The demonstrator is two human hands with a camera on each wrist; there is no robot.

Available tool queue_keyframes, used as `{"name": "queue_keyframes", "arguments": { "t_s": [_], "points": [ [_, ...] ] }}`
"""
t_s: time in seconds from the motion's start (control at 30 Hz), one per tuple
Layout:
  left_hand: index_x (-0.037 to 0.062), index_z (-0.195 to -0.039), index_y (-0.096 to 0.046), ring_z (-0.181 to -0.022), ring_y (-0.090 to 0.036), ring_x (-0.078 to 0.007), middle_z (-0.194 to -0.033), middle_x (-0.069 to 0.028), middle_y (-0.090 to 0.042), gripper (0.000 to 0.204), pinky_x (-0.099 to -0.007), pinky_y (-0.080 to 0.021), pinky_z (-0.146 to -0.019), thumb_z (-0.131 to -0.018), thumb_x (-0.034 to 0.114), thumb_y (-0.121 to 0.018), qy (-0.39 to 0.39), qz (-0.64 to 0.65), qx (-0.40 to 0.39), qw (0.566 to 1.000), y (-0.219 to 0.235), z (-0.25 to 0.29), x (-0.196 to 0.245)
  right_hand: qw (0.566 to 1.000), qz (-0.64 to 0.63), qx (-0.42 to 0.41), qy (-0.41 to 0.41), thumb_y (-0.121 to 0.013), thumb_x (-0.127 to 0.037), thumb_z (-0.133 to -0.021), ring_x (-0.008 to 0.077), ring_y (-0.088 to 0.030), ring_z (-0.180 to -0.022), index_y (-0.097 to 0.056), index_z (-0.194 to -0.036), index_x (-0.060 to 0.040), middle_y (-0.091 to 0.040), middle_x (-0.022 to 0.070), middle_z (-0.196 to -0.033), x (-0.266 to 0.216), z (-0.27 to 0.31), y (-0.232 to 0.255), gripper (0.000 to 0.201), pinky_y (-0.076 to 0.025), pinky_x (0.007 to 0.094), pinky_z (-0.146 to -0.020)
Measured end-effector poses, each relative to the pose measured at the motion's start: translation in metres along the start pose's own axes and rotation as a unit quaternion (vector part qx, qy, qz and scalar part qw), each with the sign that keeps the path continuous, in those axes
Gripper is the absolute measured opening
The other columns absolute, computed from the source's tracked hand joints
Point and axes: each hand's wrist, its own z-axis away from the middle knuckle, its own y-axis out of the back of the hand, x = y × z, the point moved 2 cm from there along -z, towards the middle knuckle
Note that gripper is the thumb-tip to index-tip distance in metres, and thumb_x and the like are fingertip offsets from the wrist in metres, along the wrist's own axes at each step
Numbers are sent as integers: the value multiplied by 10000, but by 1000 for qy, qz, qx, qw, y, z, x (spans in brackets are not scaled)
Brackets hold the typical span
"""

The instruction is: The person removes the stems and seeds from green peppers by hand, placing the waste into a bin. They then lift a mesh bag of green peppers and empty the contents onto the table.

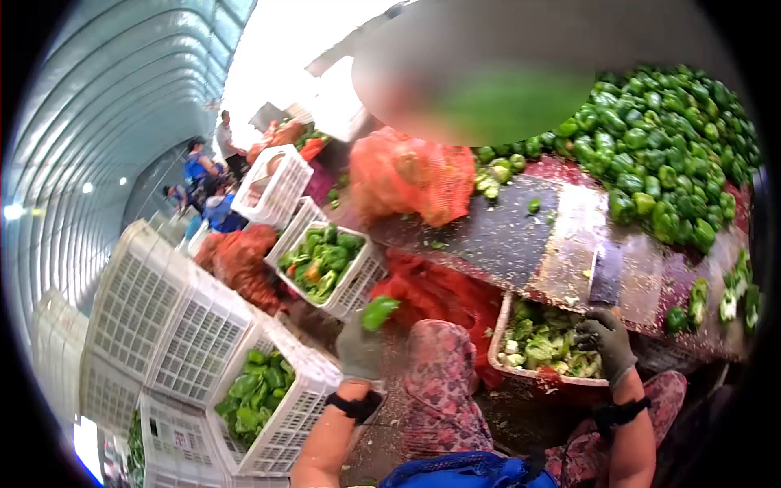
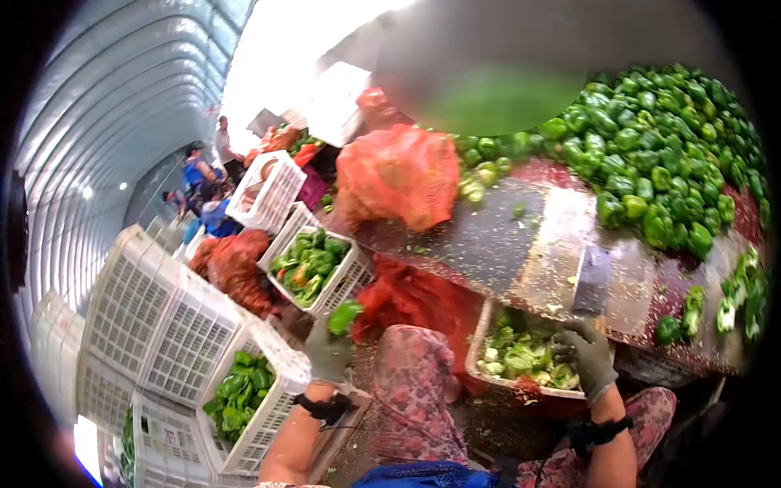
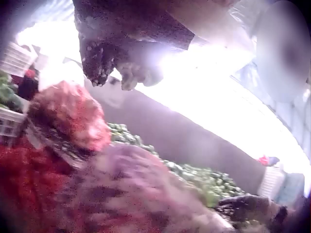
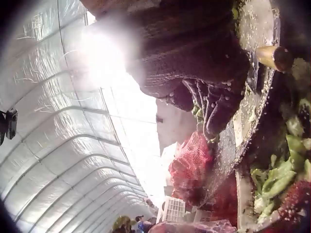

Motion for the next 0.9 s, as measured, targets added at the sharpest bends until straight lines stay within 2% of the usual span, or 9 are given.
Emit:
{"name": "queue_keyframes", "arguments": {
  "t_s": [0.03,0.17,0.2,0.3,0.4,0.6,0.67,0.77,0.9],
  "points": [
    [74,-1097,-634,-853,-637,-411,-920,-187,-662,248,-455,-501,-717,-858,79,-568,-18,16,70,997,19,5,-25,1000,15,-7,3,-596,-132,-930,178,-653,-702,-597,-1156,-9,-670,102,-904,0,1,-1,257,-524,287,-587],
    [97,-1109,-662,-926,-641,-408,-1043,-192,-679,253,-468,-495,-781,-895,175,-554,215,-232,148,937,113,66,-178,999,16,-28,-11,-577,-133,-938,196,-659,-683,-584,-1176,-5,-670,109,-898,18,-3,7,270,-539,317,-561],
    [116,-1155,-665,-972,-635,-421,-1088,-203,-677,301,-482,-494,-838,-902,253,-575,353,-228,159,893,129,74,-194,999,21,-33,-14,-575,-133,-939,200,-660,-677,-582,-1179,-6,-669,110,-897,20,-5,7,271,-540,319,-556],
    [145,-1207,-660,-1018,-630,-424,-1113,-207,-677,380,-485,-492,-895,-939,371,-513,371,-361,87,851,126,119,-264,998,38,-52,-14,-576,-140,-935,221,-668,-668,-560,-1190,0,-663,119,-891,31,-14,8,291,-544,324,-540],
    [138,-1216,-660,-1043,-624,-426,-1104,-227,-672,530,-484,-484,-934,-970,521,-389,411,-270,-126,862,123,128,-244,998,32,-50,-21,-582,-131,-931,238,-679,-645,-534,-1205,12,-665,141,-879,40,-18,9,313,-547,332,-524],
    [51,-1084,-693,-1044,-602,-458,-1058,-265,-664,871,-499,-463,-915,-929,745,-190,433,-195,-279,834,130,120,-245,995,82,-33,-48,-570,-103,-921,234,-684,-650,-563,-1176,21,-674,145,-888,35,-12,-8,284,-543,320,-521],
    [20,-1078,-692,-1037,-610,-447,-1052,-257,-673,858,-476,-464,-920,-921,752,-271,418,-186,-290,841,127,122,-257,993,87,-57,-49,-564,-90,-916,224,-681,-654,-568,-1172,18,-675,138,-890,39,-17,-13,277,-543,314,-531],
    [29,-1132,-681,-1041,-629,-420,-1063,-235,-684,758,-442,-468,-926,-929,698,-389,239,-73,-251,935,121,140,-292,988,147,-50,-22,-604,-100,-906,188,-687,-729,-620,-1138,13,-690,125,-920,35,-6,-27,258,-554,283,-605],
    [39,-1189,-667,-973,-676,-244,-1074,-164,-714,633,-352,-493,-864,-869,585,-630,353,-68,-294,886,130,101,-206,938,338,-75,28,-635,-180,-915,220,-690,-886,-629,-1174,13,-713,144,-998,61,-13,-26,323,-552,344,-757]
  ]
}}
